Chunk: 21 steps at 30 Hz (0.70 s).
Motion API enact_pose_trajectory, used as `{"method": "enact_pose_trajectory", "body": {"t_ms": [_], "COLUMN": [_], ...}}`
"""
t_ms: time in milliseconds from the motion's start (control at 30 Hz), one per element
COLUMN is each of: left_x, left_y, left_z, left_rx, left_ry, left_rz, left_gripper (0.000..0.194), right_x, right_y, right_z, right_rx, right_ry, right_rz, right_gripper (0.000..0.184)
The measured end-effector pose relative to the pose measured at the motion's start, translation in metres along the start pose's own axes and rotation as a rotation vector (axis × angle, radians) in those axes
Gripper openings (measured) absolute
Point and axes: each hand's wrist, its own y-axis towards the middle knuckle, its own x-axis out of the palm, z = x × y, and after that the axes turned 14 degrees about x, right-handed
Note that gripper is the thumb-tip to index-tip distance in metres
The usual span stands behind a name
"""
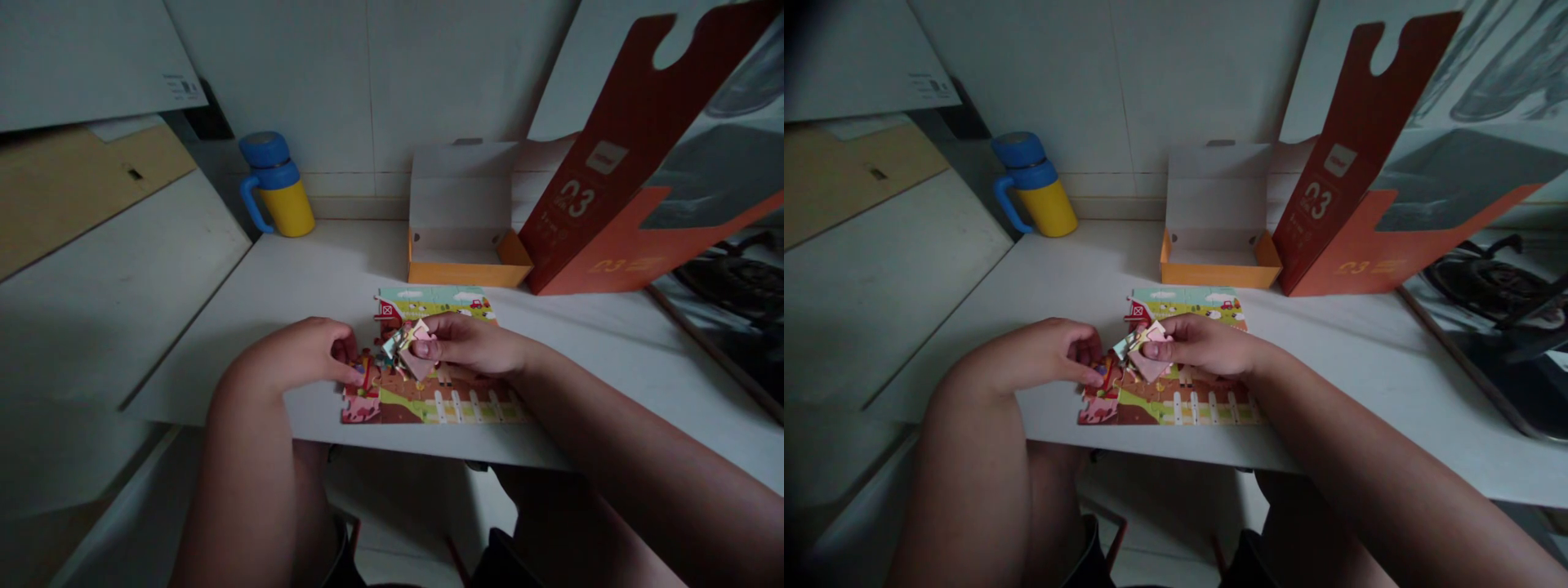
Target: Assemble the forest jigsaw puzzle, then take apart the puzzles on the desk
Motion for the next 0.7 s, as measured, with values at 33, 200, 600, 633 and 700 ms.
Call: {"method": "enact_pose_trajectory", "body": {"t_ms": [33,200,600,633,700], "left_x": [0.002,0.012,0.018,0.018,0.019], "left_y": [-0.001,-0.003,0.005,0.006,0.005], "left_z": [0.005,0.027,0.029,0.029,0.031], "left_rx": [-0.006,-0.019,0.067,0.075,0.060], "left_ry": [0.060,0.260,0.260,0.246,0.238], "left_rz": [0.059,0.143,0.091,0.097,0.120], "left_gripper": [0.045,0.044,0.030,0.031,0.031], "right_x": [0.000,0.001,-0.004,-0.003,-0.003], "right_y": [0.000,0.000,0.001,0.001,0.001], "right_z": [0.000,-0.001,0.002,0.002,0.001], "right_rx": [0.006,0.020,0.014,0.017,0.022], "right_ry": [0.011,0.014,-0.075,-0.071,-0.069], "right_rz": [-0.005,0.012,0.032,0.031,0.027], "right_gripper": [0.037,0.038,0.040,0.040,0.040]}}
